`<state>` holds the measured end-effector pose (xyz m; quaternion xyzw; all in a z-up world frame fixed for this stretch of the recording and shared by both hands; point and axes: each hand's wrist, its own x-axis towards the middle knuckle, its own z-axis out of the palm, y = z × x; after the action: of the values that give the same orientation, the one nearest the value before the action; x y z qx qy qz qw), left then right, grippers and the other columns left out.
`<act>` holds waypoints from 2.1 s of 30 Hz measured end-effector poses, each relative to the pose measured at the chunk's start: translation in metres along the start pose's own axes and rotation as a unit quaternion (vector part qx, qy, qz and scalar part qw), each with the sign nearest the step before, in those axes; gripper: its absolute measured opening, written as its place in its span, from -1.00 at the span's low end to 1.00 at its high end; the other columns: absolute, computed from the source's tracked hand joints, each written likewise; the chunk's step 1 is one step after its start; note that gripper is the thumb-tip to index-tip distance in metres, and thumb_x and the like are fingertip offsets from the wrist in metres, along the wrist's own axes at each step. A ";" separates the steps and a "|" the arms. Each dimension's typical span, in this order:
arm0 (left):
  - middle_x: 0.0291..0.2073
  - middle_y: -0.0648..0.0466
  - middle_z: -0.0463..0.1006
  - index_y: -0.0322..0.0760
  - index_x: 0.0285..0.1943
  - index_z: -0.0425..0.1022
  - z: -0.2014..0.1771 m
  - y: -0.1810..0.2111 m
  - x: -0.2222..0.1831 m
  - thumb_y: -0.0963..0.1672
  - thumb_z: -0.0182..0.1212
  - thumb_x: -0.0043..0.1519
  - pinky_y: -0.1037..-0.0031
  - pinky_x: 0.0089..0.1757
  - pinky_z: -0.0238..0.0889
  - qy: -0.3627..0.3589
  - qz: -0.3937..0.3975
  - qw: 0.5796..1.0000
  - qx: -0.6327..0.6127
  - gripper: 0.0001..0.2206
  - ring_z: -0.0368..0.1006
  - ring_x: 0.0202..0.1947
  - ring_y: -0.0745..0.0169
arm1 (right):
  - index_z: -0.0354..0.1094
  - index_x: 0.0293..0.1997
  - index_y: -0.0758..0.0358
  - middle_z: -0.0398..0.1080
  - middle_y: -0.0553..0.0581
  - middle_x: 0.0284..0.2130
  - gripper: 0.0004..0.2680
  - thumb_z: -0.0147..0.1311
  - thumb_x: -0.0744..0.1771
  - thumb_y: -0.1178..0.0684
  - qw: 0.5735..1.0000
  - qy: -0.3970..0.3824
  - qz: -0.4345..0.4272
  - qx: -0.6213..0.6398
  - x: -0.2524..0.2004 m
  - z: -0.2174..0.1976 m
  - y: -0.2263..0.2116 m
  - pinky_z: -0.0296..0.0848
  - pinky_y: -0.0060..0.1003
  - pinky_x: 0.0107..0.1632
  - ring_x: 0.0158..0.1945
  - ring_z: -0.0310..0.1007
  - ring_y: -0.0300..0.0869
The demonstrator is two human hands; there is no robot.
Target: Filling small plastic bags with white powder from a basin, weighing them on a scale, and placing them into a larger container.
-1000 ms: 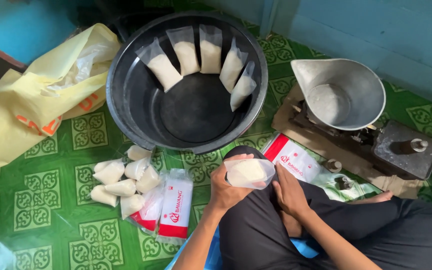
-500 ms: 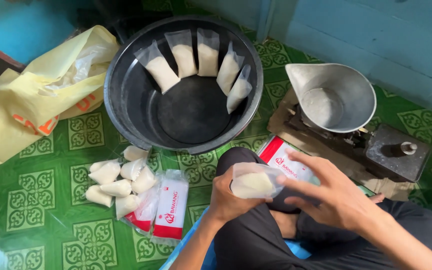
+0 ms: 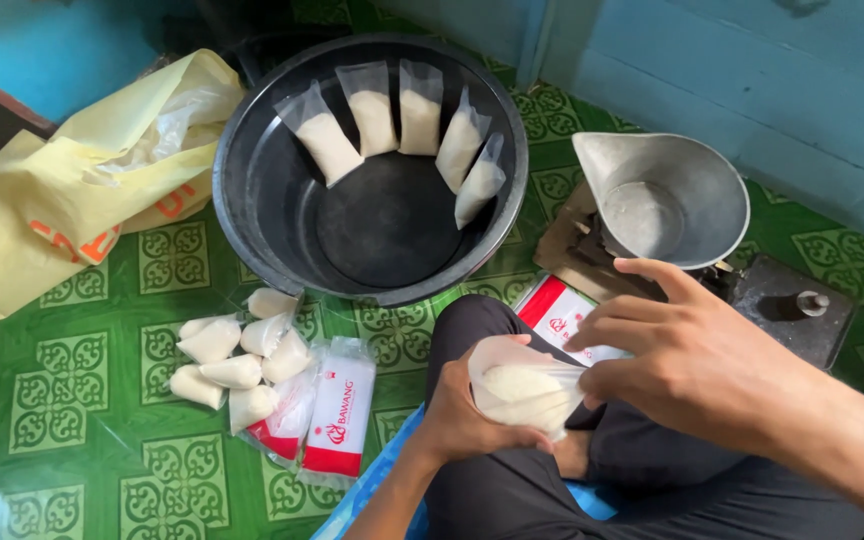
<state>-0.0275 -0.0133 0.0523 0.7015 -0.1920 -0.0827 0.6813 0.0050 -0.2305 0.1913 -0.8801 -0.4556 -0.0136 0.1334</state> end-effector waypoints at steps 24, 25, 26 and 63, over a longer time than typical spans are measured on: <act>-0.41 -0.09 0.63 -0.50 -0.13 0.54 0.006 0.027 0.006 -0.12 0.32 -0.10 0.53 -0.39 0.40 0.077 0.118 0.990 -0.007 -0.61 0.51 -0.52 0.22 | 0.49 -0.32 0.20 0.51 0.13 -0.29 -0.80 0.28 0.20 -0.08 0.793 0.284 0.114 0.526 -0.021 0.082 0.047 0.49 -0.39 -0.15 -0.26 0.50 -0.23; -0.44 -0.09 0.63 -0.54 -0.12 0.53 0.005 0.026 0.006 -0.12 0.32 -0.09 0.54 -0.42 0.38 0.080 0.104 0.991 -0.006 -0.60 0.49 -0.55 0.24 | 0.27 -0.49 0.17 0.47 0.23 -0.24 -0.76 -0.06 0.33 -0.12 0.768 0.327 0.129 0.536 -0.020 0.093 0.049 0.40 -0.36 -0.05 -0.20 0.46 -0.17; -0.47 -0.09 0.62 -0.57 -0.11 0.52 0.004 0.025 0.006 -0.11 0.31 -0.09 0.55 -0.45 0.37 0.085 0.090 0.992 -0.005 -0.58 0.48 -0.57 0.26 | 0.05 -0.65 0.14 0.42 0.32 -0.18 -0.57 -0.40 0.47 -0.14 0.740 0.368 0.144 0.544 -0.018 0.105 0.051 0.30 -0.34 0.06 -0.14 0.41 -0.10; -0.46 0.01 0.64 -0.38 -0.20 0.53 0.010 0.061 -0.005 -0.18 0.38 -0.07 0.51 -0.47 0.40 0.111 0.065 0.990 0.065 -0.73 0.54 -0.58 0.23 | 0.19 -0.52 0.25 0.13 0.03 -0.76 -0.77 0.06 0.35 0.05 0.913 0.313 0.245 -0.094 0.016 0.095 -0.025 0.10 -0.23 -0.58 -0.74 -0.04 -0.12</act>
<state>-0.0456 -0.0200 0.1109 0.7352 -0.1648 0.0529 0.6553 -0.0148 -0.1800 0.1073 -0.9231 -0.1570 -0.2982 0.1853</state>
